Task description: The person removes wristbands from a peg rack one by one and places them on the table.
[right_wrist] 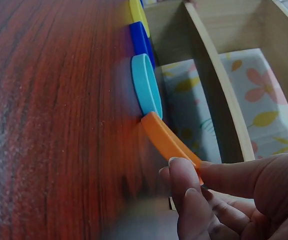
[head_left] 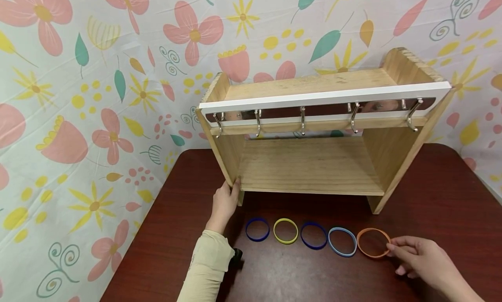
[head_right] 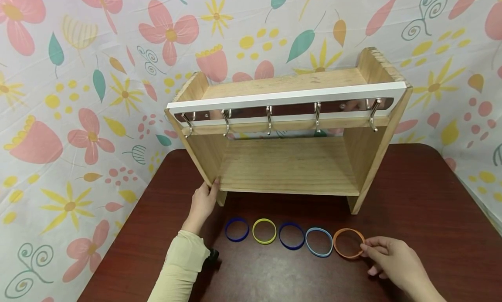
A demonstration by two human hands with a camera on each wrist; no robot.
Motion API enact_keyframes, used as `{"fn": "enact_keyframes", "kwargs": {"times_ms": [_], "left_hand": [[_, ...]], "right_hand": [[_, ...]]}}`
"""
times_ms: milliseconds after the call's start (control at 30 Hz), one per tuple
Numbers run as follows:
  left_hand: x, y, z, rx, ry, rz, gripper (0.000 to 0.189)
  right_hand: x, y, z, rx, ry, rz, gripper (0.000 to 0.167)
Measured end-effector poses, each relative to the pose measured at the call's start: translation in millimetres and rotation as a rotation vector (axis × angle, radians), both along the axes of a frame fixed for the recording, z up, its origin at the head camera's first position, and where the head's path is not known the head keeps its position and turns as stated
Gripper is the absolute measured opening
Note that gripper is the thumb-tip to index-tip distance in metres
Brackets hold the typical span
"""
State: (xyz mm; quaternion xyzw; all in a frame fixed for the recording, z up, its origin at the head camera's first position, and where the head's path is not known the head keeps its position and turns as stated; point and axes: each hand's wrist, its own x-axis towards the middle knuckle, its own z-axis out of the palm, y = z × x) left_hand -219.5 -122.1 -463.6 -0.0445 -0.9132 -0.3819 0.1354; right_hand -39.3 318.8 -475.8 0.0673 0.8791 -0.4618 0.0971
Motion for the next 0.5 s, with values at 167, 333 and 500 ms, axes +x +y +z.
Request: {"fn": "enact_keyframes", "kwargs": {"times_ms": [167,333,500], "left_hand": [[-0.1,0.1,0.6,0.004,-0.009,-0.01,0.038],[0.6,0.8,1.0,0.004,-0.017,-0.01,0.039],[1.3,0.6,1.3,0.003,-0.005,-0.01,0.038]], "right_hand": [[-0.2,1.4,-1.5,0.033,-0.012,0.014,0.037],[-1.2,1.9,-1.2,0.076,-0.046,0.009,0.041],[-1.8,2.6,0.8,0.098,-0.063,0.006,0.041]]}}
